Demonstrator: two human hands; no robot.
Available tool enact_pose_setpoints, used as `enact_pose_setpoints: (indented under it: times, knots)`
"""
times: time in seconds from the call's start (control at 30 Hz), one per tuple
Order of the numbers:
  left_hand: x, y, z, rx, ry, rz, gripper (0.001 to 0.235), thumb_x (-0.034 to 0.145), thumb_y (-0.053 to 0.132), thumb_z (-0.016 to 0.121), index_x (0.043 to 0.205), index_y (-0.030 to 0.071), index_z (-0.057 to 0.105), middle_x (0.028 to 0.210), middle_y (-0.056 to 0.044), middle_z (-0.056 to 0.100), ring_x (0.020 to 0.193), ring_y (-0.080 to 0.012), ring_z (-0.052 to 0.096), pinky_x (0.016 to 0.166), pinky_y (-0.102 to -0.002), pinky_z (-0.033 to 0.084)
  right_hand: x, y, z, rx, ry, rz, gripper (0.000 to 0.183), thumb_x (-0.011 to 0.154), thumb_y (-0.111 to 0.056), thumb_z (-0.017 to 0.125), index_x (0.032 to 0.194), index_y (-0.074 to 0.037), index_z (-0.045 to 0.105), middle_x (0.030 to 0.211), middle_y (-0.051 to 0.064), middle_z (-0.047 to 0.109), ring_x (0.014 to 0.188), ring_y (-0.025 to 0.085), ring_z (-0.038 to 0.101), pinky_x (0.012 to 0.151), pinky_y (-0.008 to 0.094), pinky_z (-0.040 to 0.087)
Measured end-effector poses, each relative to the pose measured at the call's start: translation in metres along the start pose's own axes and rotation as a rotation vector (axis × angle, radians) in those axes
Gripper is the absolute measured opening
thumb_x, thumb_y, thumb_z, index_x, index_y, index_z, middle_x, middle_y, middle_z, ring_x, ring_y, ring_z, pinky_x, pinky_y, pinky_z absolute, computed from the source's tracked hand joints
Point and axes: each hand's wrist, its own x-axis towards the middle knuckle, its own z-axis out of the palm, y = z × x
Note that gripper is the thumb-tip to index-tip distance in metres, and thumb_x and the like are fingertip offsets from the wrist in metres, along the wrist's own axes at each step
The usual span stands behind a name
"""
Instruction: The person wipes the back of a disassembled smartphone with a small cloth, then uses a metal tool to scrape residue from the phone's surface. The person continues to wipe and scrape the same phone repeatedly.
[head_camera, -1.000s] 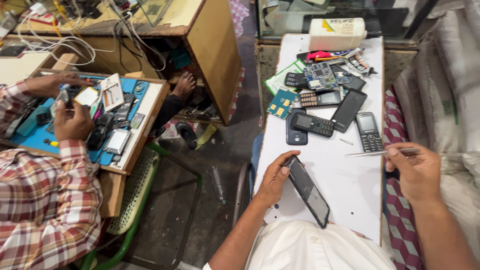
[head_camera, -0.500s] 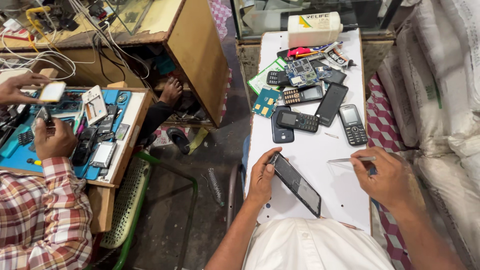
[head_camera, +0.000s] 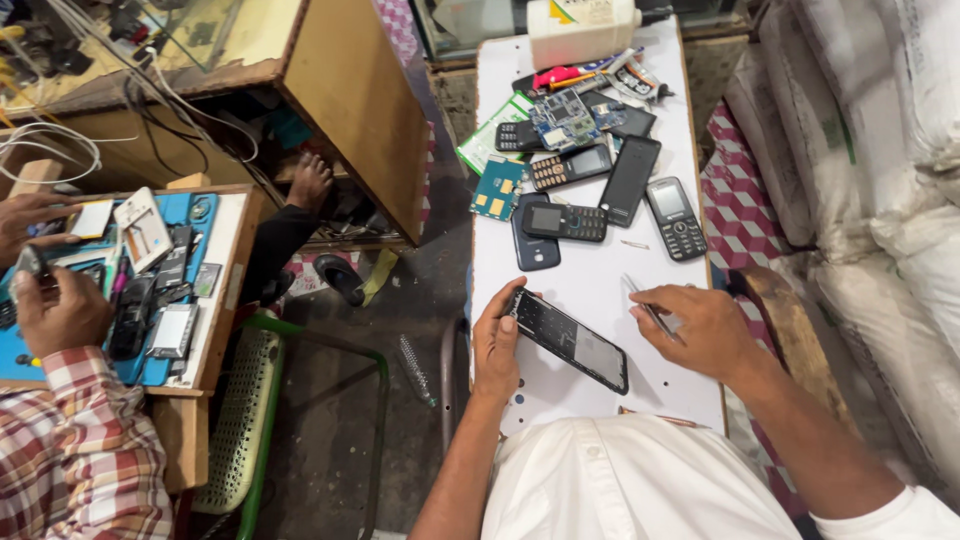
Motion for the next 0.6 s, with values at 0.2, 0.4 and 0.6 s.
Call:
enact_pose_setpoints:
  times: [0.2, 0.4, 0.6]
  knots:
    - [0.0, -0.005, 0.0, -0.042, -0.018, 0.012, 0.08, 0.099, 0.064, 0.055, 0.143, -0.003, 0.055, 0.121, -0.016, 0.071, 0.113, -0.0194, 0.066, 0.104, -0.034, 0.05, -0.023, 0.01, -0.01, 0.078, -0.06, 0.271, 0.014, 0.086, -0.017, 0.075, 0.093, -0.005, 0.069, 0.069, 0.007, 0.071, 0.059, 0.016, 0.071, 0.058, 0.029, 0.054]
    - [-0.003, -0.017, -0.002, 0.08, -0.004, 0.022, 0.081, 0.099, 0.067, 0.053, 0.14, -0.003, 0.06, 0.122, -0.014, 0.072, 0.116, -0.0178, 0.064, 0.106, -0.032, 0.047, -0.054, 0.025, -0.003, 0.149, -0.082, 0.338, 0.02, 0.084, -0.018, 0.074, 0.099, -0.005, 0.071, 0.073, 0.007, 0.072, 0.062, 0.015, 0.069, 0.059, 0.029, 0.054]
    - [0.0, -0.011, 0.0, -0.033, -0.02, -0.069, 0.08, 0.095, 0.063, 0.059, 0.139, -0.003, 0.059, 0.116, -0.014, 0.073, 0.101, -0.0154, 0.065, 0.091, -0.03, 0.052, -0.057, 0.024, 0.007, 0.103, -0.003, 0.396, 0.03, 0.076, -0.021, 0.076, 0.105, -0.013, 0.074, 0.076, 0.006, 0.074, 0.065, 0.017, 0.067, 0.058, 0.03, 0.055]
